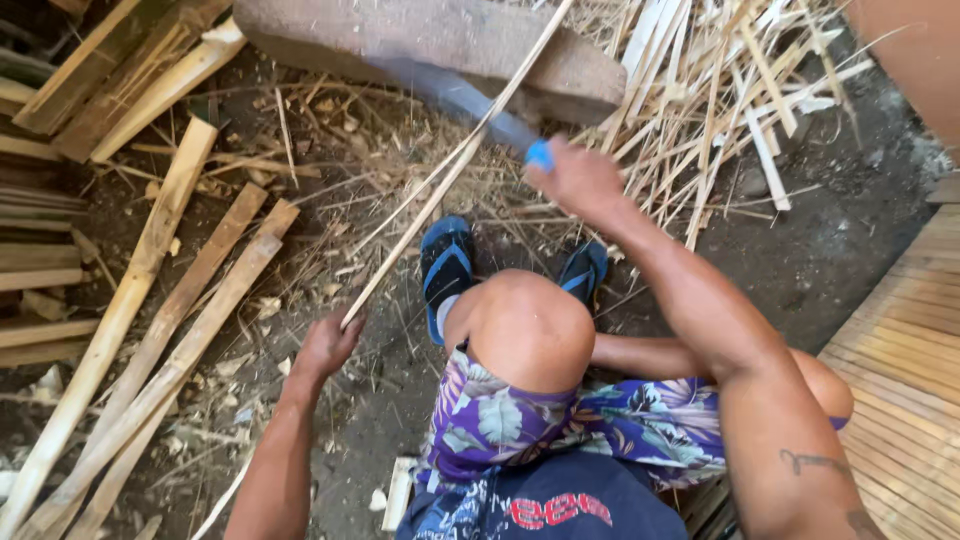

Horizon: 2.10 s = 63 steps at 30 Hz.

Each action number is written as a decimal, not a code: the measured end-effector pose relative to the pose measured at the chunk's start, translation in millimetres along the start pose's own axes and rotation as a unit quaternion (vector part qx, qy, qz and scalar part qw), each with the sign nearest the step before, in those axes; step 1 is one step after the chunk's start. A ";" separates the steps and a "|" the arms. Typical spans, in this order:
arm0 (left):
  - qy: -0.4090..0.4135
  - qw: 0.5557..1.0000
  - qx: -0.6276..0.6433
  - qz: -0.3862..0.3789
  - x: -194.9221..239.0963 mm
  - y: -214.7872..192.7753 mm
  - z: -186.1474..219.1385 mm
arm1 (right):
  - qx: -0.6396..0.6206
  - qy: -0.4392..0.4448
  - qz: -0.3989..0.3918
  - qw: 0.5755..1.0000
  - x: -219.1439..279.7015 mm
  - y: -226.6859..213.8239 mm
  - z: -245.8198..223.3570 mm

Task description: The person sits on the ground and uses a machete to shave thin strips off a long bamboo pole. They repeatedly draw the blade along the pole's length to remove the outer layer, creating a pile of shavings.

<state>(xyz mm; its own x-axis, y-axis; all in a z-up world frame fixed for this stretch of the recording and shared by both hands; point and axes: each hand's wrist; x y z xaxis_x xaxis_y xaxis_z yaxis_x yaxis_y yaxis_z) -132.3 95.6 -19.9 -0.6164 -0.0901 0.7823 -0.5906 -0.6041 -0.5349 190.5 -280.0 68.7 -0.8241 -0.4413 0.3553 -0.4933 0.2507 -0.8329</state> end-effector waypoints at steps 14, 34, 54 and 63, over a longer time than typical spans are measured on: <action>0.021 0.999 -0.024 0.009 3.9 0.3 -45.5 | -0.092 0.206 0.128 0.966 -22.6 -83.0 50.9; -0.038 0.990 -0.110 0.081 -36.7 -1.6 64.9 | 0.019 0.138 -0.003 0.990 -6.7 -28.6 -4.3; 0.133 0.969 -0.061 0.198 -39.1 -13.2 52.6 | -0.027 0.079 0.001 0.996 18.9 29.8 31.4; 0.041 0.991 -0.059 0.117 -40.9 -28.9 62.1 | -0.159 0.182 0.189 0.952 -25.0 -58.0 104.5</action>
<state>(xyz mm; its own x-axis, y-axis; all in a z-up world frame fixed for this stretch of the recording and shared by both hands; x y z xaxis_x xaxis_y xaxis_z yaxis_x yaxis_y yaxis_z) -57.7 67.6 -16.6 -0.7806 -0.1485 0.6071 -0.4809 -0.4777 -0.7352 268.8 -373.6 63.9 -0.9727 0.0468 0.2274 -0.1532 0.6066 -0.7801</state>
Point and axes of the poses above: each hand's wrist, its own x-axis away from the middle knuckle, its own y-axis out of the palm, z = x × y, and after that the axes turned 15 degrees about -x, right-handed
